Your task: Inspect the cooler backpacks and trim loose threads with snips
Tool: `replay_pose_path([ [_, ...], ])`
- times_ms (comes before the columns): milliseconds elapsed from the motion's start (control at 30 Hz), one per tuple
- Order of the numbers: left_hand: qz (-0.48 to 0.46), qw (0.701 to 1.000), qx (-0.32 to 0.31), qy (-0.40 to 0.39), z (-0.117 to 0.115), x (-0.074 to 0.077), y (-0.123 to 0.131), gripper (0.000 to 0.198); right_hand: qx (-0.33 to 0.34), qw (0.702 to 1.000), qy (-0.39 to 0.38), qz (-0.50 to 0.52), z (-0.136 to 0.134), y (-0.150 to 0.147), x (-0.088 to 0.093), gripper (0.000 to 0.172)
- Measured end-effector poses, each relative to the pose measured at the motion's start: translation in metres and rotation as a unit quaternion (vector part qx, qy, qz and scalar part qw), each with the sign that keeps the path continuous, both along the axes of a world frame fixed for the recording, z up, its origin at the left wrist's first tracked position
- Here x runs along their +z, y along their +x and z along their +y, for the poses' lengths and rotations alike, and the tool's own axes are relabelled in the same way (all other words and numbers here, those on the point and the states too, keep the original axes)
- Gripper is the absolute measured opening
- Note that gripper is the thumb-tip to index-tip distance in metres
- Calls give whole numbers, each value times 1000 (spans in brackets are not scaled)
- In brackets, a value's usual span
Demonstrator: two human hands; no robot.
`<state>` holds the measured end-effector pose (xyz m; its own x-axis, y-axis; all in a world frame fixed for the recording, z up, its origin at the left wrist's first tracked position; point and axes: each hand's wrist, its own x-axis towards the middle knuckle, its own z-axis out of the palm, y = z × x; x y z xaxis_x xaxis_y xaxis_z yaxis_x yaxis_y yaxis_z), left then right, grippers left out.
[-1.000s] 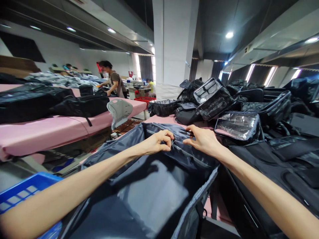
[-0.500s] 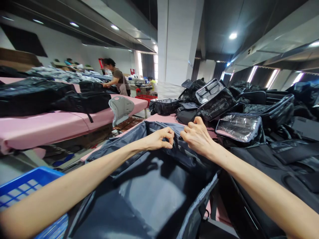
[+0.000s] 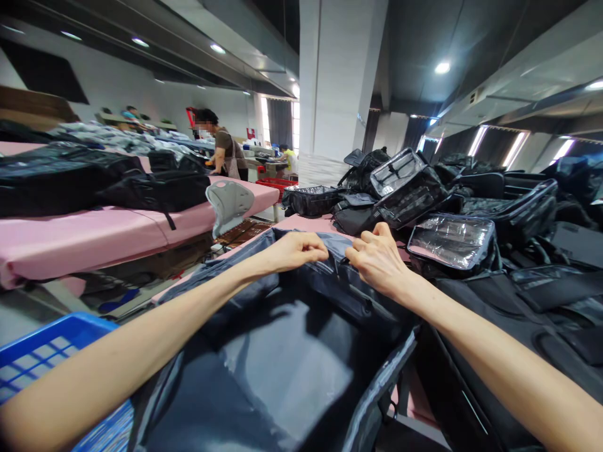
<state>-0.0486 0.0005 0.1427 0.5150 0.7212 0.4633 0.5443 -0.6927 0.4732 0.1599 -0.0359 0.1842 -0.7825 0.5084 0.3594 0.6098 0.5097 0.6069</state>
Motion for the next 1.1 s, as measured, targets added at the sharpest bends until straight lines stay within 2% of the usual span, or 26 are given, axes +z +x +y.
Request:
replay_pose_path([
  [67, 19, 993, 86, 83, 5, 4, -2, 17, 9, 1000, -5, 6, -1, 2, 0, 14],
  [133, 70, 984, 103, 127, 13, 5, -2, 15, 8, 1000, -7, 15, -2, 3, 1, 13],
  [267, 104, 990, 75, 63, 26, 5, -2, 17, 4, 1000, 21, 17, -1, -2, -1, 11],
  [467, 99, 991, 94, 3, 29, 8, 4, 21, 50, 992, 117, -19, 1, -7, -5, 19],
  [600, 107, 989, 105, -16, 28, 11, 7, 23, 74, 987, 136, -32, -3, -7, -6, 19],
  [767, 108, 988, 109, -22, 25, 12, 7, 25, 47, 995, 73, -52, -3, -6, -1, 14],
  [900, 93, 990, 102, -21, 25, 11, 7, 24, 9, 999, -32, 5, 5, -4, 4, 9],
  [967, 84, 991, 99, -17, 26, 9, 7, 23, -2, 995, -83, 47, 11, -4, 4, 12],
  [1100, 81, 991, 102, -19, 27, 8, 8, 23, -22, 993, -94, 69, 19, -6, 1, 14],
])
